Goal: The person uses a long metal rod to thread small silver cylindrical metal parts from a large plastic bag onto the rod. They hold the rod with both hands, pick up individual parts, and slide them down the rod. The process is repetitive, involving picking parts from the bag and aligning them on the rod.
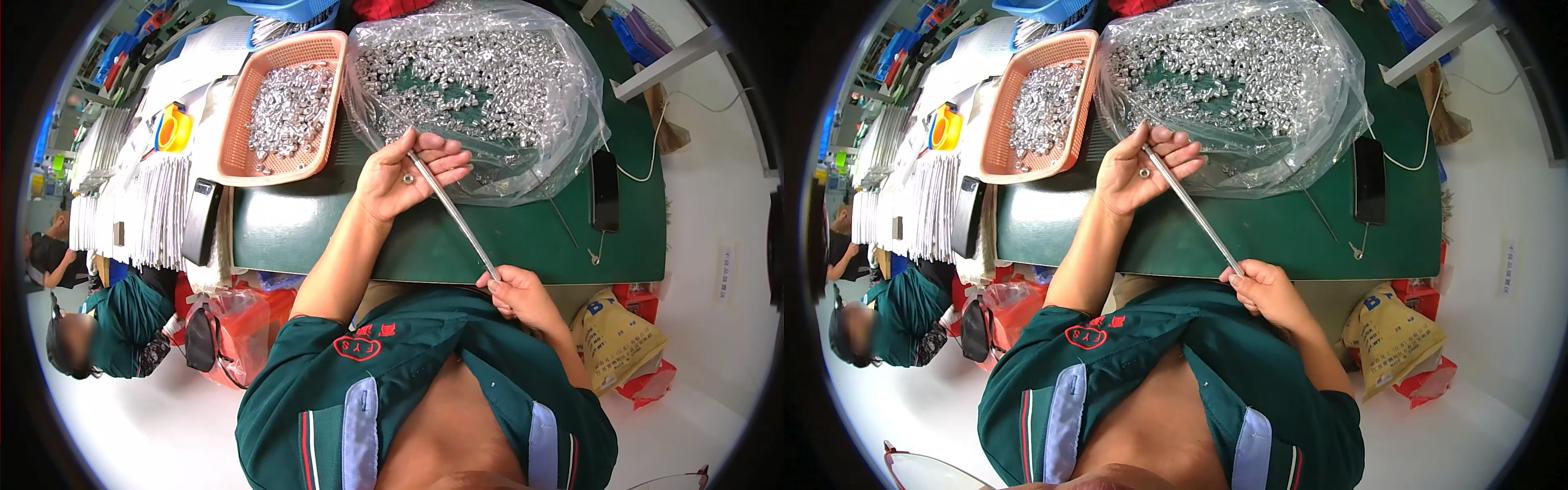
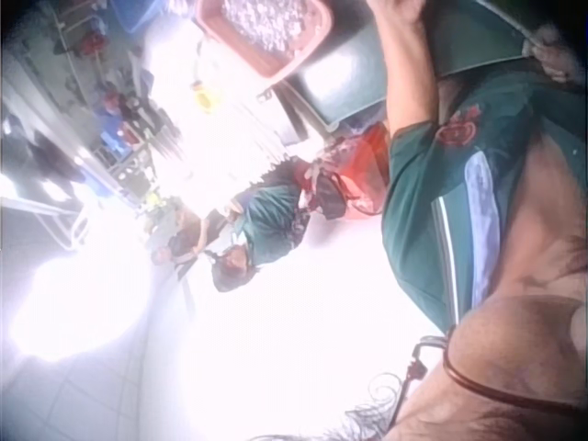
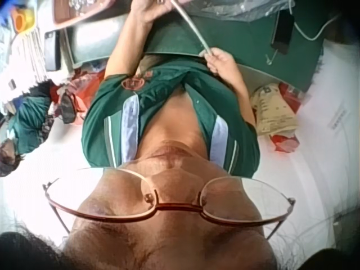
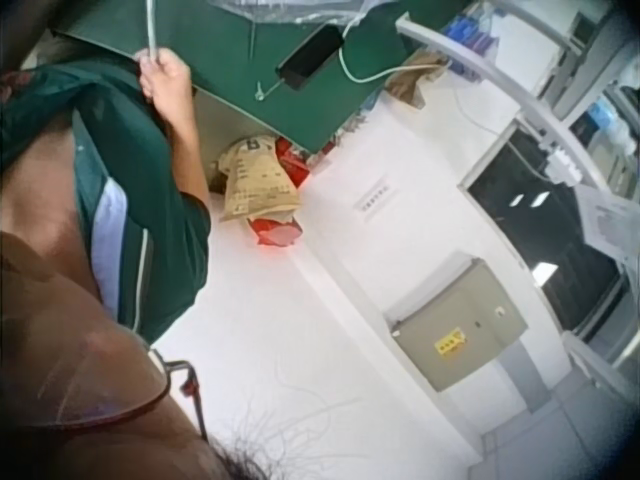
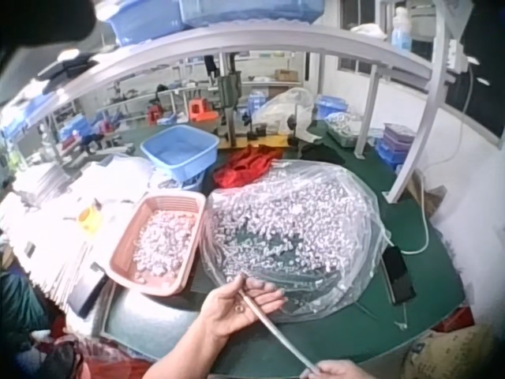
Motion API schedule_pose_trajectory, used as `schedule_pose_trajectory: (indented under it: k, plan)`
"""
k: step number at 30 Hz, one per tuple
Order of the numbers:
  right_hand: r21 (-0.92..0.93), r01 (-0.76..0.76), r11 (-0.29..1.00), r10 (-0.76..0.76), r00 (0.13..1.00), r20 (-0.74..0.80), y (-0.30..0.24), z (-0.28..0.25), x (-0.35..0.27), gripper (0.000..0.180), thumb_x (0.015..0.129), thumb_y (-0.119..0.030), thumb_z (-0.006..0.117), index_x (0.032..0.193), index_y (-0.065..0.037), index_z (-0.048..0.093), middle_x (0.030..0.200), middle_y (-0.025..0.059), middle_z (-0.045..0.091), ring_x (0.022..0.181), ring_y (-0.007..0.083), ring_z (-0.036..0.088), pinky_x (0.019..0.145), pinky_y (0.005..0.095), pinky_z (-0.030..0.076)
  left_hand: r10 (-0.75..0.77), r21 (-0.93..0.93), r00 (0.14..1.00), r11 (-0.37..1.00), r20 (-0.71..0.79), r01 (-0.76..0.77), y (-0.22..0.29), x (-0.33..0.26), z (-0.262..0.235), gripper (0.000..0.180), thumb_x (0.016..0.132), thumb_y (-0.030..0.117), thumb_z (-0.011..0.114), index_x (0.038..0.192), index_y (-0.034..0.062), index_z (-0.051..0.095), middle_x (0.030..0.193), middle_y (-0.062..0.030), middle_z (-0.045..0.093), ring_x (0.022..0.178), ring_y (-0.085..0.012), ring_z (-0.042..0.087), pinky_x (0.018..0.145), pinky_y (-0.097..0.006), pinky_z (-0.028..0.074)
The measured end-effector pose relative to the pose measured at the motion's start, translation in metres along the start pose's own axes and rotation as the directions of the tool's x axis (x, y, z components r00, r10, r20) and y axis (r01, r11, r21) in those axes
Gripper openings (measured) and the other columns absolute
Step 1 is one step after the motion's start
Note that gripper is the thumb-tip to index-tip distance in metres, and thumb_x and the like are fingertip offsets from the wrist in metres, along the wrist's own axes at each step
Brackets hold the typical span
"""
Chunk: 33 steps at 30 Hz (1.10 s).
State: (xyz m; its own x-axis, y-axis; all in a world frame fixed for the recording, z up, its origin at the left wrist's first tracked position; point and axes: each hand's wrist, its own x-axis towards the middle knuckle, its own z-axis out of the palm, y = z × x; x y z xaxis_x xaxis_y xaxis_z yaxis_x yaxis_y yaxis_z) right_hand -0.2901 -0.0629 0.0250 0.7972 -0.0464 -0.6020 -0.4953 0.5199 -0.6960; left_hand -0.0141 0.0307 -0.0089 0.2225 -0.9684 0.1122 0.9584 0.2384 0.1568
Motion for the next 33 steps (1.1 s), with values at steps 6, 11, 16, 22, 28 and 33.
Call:
schedule_pose_trajectory:
  k: [6,11,16,22,28,33]
  plan:
    - [-0.083,0.079,0.993,-0.093,0.979,-0.181,0.004,0.007,0.009,0.014,0.094,-0.012,0.053,0.101,-0.001,0.058,0.060,-0.0057,0.042,0.050,0.0027,0.035,0.044,0.0193,0.027,0.123,0.120,0.980,0.987,-0.157,-0.105,-0.009,0.005,-0.012,0.048,0.096,0.044,0.041,0.099,-0.0009,0.059,0.108,-0.0210,0.062,0.109,-0.0379,0.057,0.102,-0.053,0.040]
    - [-0.728,0.161,0.666,-0.524,0.796,-0.303,0.012,0.013,0.016,0.019,0.089,-0.012,0.060,0.098,0.004,0.055,0.063,-0.0001,0.054,0.057,0.0059,0.049,0.053,0.0240,0.039,0.083,0.256,0.935,0.967,-0.346,0.009,-0.012,0.005,-0.019,0.053,0.094,0.048,0.044,0.103,-0.0023,0.059,0.110,-0.0226,0.060,0.110,-0.0385,0.056,0.102,-0.053,0.039]
    - [-0.439,0.212,0.873,-0.371,0.873,-0.316,0.010,0.010,0.015,0.015,0.090,-0.009,0.059,0.098,0.004,0.057,0.070,-0.0007,0.056,0.065,0.0026,0.048,0.059,0.0205,0.040,0.098,0.189,0.967,0.981,-0.234,-0.054,-0.011,0.006,0.007,0.082,0.087,0.062,0.043,0.129,-0.0088,0.040,0.129,-0.0269,0.047,0.124,-0.0407,0.044,0.107,-0.052,0.034]
    - [-0.434,0.198,0.879,-0.349,0.887,-0.301,0.002,0.004,-0.001,0.014,0.090,-0.007,0.059,0.099,0.004,0.058,0.077,0.0005,0.060,0.071,0.0022,0.050,0.064,0.0192,0.042,0.171,0.189,0.974,0.972,-0.146,-0.142,0.005,0.001,0.013,0.089,0.086,0.066,0.039,0.139,-0.0047,0.029,0.137,-0.0265,0.041,0.131,-0.0404,0.036,0.110,-0.051,0.028]
    - [-0.577,0.163,0.800,-0.356,0.904,-0.238,0.005,-0.004,-0.011,0.014,0.088,-0.008,0.060,0.098,0.003,0.060,0.076,0.0005,0.063,0.069,0.0036,0.052,0.063,0.0206,0.042,0.158,0.261,0.981,0.957,-0.114,-0.124,0.009,0.000,0.017,0.091,0.086,0.070,0.030,0.141,-0.0026,0.028,0.134,-0.0256,0.044,0.129,-0.0402,0.038,0.108,-0.051,0.031]
    - [-0.708,0.090,0.701,-0.357,0.904,-0.238,-0.003,-0.002,-0.013,0.015,0.088,-0.009,0.059,0.098,0.001,0.061,0.071,0.0005,0.058,0.065,0.0038,0.049,0.058,0.0217,0.040,0.130,0.436,0.984,0.898,-0.125,-0.064,0.011,-0.002,0.021,0.093,0.086,0.072,0.024,0.141,-0.0023,0.029,0.126,-0.0244,0.052,0.121,-0.0376,0.049,0.104,-0.047,0.037]
